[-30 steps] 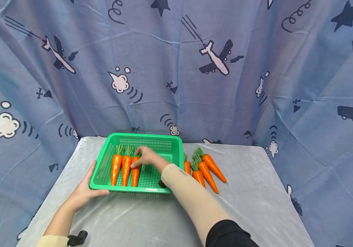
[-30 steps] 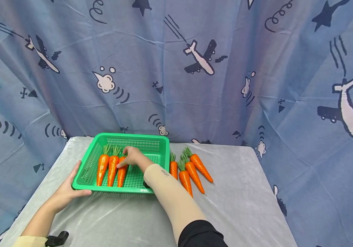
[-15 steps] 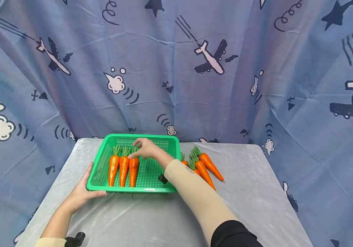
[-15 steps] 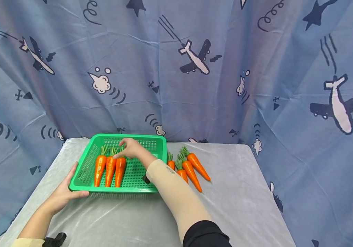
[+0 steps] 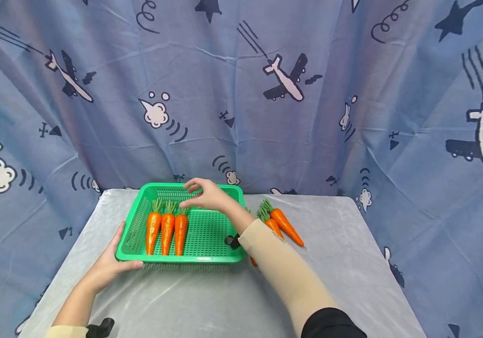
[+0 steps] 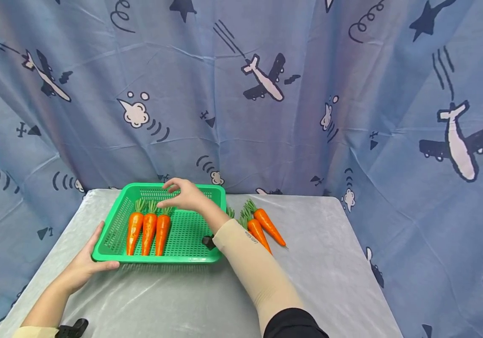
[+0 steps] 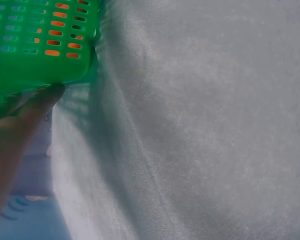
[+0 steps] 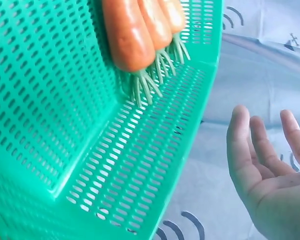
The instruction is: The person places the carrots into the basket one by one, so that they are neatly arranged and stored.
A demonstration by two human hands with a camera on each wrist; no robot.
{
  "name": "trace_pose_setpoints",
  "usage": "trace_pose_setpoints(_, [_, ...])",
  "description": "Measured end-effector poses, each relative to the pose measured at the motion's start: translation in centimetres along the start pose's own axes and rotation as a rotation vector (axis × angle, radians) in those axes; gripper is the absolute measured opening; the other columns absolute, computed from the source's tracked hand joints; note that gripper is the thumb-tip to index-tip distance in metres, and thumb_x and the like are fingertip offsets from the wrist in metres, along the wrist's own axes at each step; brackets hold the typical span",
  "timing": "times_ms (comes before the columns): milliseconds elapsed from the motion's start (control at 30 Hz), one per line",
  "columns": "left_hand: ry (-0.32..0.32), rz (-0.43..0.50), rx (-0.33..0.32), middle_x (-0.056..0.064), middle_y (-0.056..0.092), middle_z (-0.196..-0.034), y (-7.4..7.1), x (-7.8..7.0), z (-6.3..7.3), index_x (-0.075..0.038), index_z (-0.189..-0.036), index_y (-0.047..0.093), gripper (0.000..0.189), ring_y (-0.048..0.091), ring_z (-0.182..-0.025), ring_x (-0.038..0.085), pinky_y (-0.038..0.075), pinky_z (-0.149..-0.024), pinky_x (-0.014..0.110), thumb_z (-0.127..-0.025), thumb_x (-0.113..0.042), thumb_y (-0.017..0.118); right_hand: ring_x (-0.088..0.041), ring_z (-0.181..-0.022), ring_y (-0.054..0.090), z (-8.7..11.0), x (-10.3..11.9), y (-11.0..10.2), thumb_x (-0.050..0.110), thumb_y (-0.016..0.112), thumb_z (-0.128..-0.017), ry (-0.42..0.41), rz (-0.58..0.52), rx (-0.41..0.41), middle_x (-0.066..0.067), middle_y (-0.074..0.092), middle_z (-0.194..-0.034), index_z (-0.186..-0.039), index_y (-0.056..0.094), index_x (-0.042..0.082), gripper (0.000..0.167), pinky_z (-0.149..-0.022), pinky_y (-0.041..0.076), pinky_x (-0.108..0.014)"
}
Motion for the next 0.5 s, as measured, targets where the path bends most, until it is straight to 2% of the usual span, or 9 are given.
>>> trace_pose_setpoints(167, [0.021,0.011,0.009,0.019,-0.003,-0.169,0.1,-0.2,0.0,-0.027,-0.162,-0.012,0.128,0.033,-0.128,-0.011,0.030,-0.096,0.001,-0.080,-0.005,0.083,-0.022,-0.110,0.067,1.4,0.2,-1.3,0.031,0.086,-0.082,-0.031,-0.001,-0.021,-0.006,0.061,-0.132,-0.128,0.063,0.025,0.052,-0.078,0.059,-0.035])
trace_pose_setpoints(300, [0.036,0.025,0.017,0.020,-0.004,-0.169,0.2,-0.3,-0.1,-0.026,-0.162,-0.012,0.128,0.035,-0.128,-0.011,0.032,-0.096,0.002,-0.080,-0.004,0.083,-0.022,-0.112,0.066,2.6,0.1,-2.4,0.033,0.086,-0.082,-0.044,0.026,-0.046,-0.006,0.062,-0.133,-0.129,0.063,0.025,0.053,-0.083,0.059,-0.034])
trace_pose_setpoints(367, [0.033,0.023,0.012,0.019,-0.003,-0.169,0.2,-0.2,-0.1,-0.029,-0.162,-0.012,0.128,0.035,-0.132,-0.005,0.031,-0.097,0.002,-0.080,-0.004,0.083,-0.023,-0.113,0.066,3.3,-0.1,-3.1,0.034,0.085,-0.082,-0.048,0.035,-0.058,-0.008,0.062,-0.134,-0.132,0.062,0.023,0.056,-0.085,0.058,-0.034])
trace_pose_setpoints(500, [0.012,0.009,0.006,0.016,-0.005,-0.170,0.1,-0.2,0.0,-0.034,-0.162,-0.012,0.128,0.024,-0.147,0.024,0.028,-0.097,0.000,-0.080,-0.004,0.083,-0.023,-0.112,0.066,4.5,-0.6,-4.4,0.035,0.084,-0.083,-0.054,0.050,-0.083,-0.008,0.061,-0.134,-0.136,0.060,0.021,0.060,-0.087,0.057,-0.037])
Point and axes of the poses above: each hand's wrist, its own z-axis away from the middle knuckle, its own y-axis out of the palm, x = y × z, the point moved 5 cm from there along -z, towards the middle knuckle
